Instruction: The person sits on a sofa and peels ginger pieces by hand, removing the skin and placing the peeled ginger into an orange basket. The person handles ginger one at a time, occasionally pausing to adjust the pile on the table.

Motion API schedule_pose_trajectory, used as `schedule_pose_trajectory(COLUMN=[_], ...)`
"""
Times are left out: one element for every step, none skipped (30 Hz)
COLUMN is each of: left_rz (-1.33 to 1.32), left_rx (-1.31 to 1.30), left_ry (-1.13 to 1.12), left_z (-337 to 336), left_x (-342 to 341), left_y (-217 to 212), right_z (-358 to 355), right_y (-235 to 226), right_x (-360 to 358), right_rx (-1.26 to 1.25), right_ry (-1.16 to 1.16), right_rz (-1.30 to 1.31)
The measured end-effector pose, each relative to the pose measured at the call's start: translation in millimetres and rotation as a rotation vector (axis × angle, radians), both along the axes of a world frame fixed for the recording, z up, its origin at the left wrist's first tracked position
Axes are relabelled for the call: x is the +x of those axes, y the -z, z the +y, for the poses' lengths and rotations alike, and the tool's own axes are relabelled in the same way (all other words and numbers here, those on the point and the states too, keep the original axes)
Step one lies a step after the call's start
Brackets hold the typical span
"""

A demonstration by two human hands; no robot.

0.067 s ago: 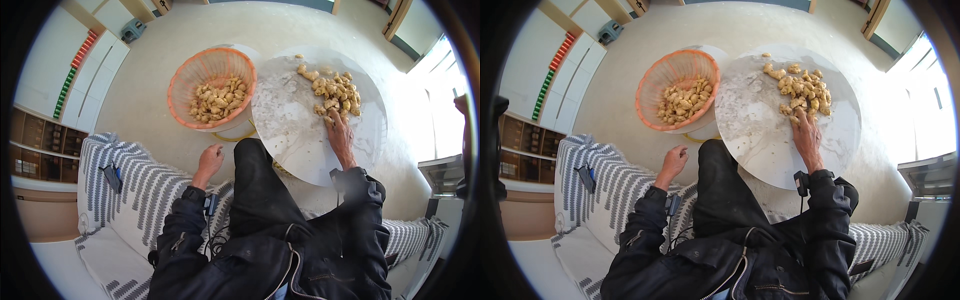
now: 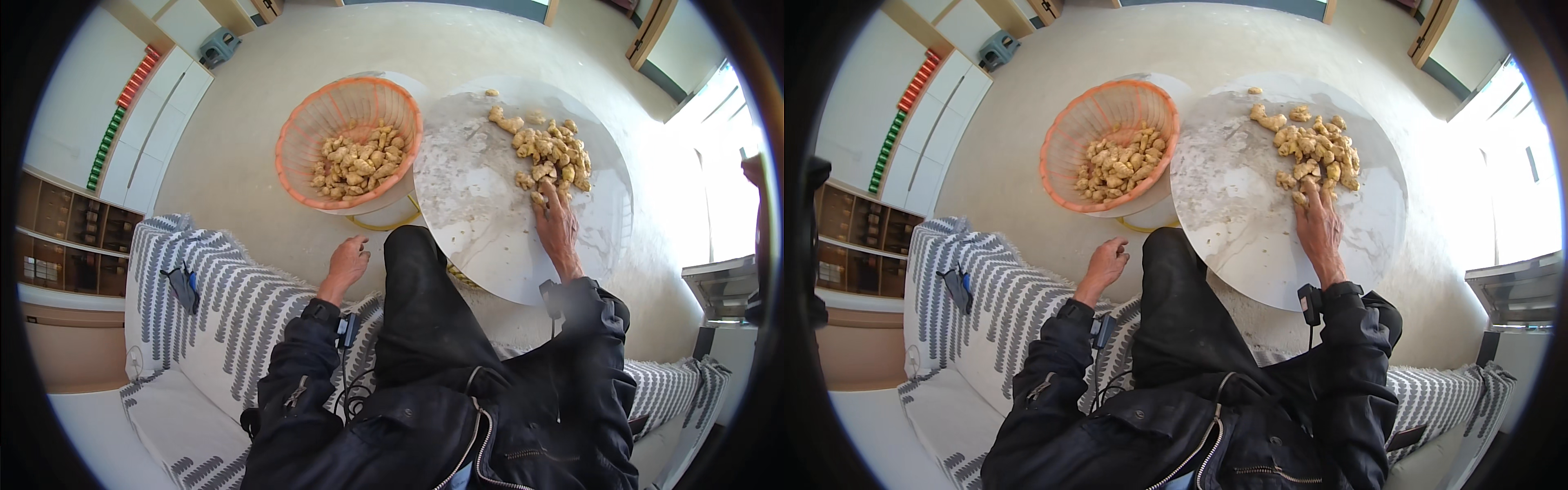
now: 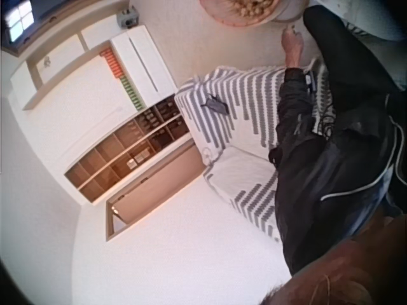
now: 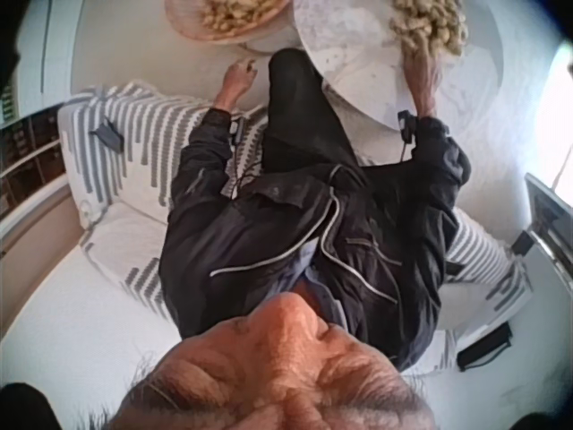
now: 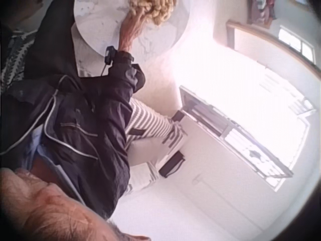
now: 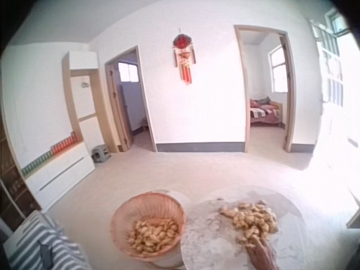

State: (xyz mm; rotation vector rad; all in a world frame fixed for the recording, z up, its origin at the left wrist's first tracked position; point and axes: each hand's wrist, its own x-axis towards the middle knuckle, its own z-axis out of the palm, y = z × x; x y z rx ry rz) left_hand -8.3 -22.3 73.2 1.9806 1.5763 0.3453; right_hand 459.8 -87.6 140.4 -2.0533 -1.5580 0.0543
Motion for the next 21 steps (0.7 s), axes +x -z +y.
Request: schedule_pose_trajectory(left_rz=[0.034, 0.062, 0.089, 0.119, 0.146, 0.177, 0.214, 0.212, 0.217, 0.220, 0.230, 0.213, 0.192, 0.171, 0.141, 0.132, 0.125, 0.170, 0.202, 0.216, 0.244], left_rx=[-0.022, -0.020, -0.024, -0.030, -0.031, -0.034, -0.048, -0.040, -0.044, -0.051, -0.047, -0.030, 0.007, 0.042, -0.056, -0.134, -0.302, -0.274, -0.315, -0.344, -0.385], left_ry=[0.015, 0.029, 0.042, 0.053, 0.053, 0.050, 0.043, 0.042, 0.036, 0.028, 0.043, 0.046, 0.050, 0.052, 0.028, 0.010, -0.028, 0.007, 0.011, 0.020, 0.027], left_z=[3, 6, 10, 16, 21, 24, 28, 33, 37, 41, 47, 53, 62, 69, 72, 75, 76, 76, 76, 78, 78], left_x=[-1, -3, -4, -3, -2, 0, 2, 4, 6, 7, 6, 6, 6, 5, 1, -2, -5, -7, -9, -7, -8], left_y=[11, 20, 30, 40, 51, 62, 73, 85, 98, 112, 128, 145, 163, 181, 198, 215, 230, 245, 258, 272, 284], right_z=[-2, -3, -4, -5, -5, -5, -6, -5, -4, -3, -2, -1, 1, 2, 3, 5, 5, 7, 8, 9, 10], right_y=[2, 4, 6, 7, 8, 9, 10, 11, 12, 13, 14, 15, 16, 17, 18, 19, 19, 20, 19, 19, 17], right_x=[-2, -3, -5, -6, -7, -8, -10, -11, -13, -14, -14, -15, -15, -15, -16, -16, -16, -17, -18, -17, -17], right_rx=[0.011, 0.023, 0.037, 0.054, 0.056, 0.067, 0.063, 0.033, 0.084, 0.080, 0.056, 0.020, 0.024, 0.014, 0.003, -0.023, -0.067, -0.035, -0.030, -0.015, -0.036], right_ry=[0.002, 0.011, 0.005, 0.005, 0.013, 0.016, 0.026, 0.050, 0.034, 0.035, 0.044, 0.058, 0.060, 0.067, 0.071, 0.086, 0.108, 0.070, 0.052, 0.027, 0.019], right_rz=[0.013, 0.025, 0.002, -0.023, -0.028, -0.065, -0.082, -0.083, -0.123, -0.131, -0.131, -0.121, -0.136, -0.140, -0.144, -0.139, -0.133, -0.133, -0.124, -0.112, -0.138])
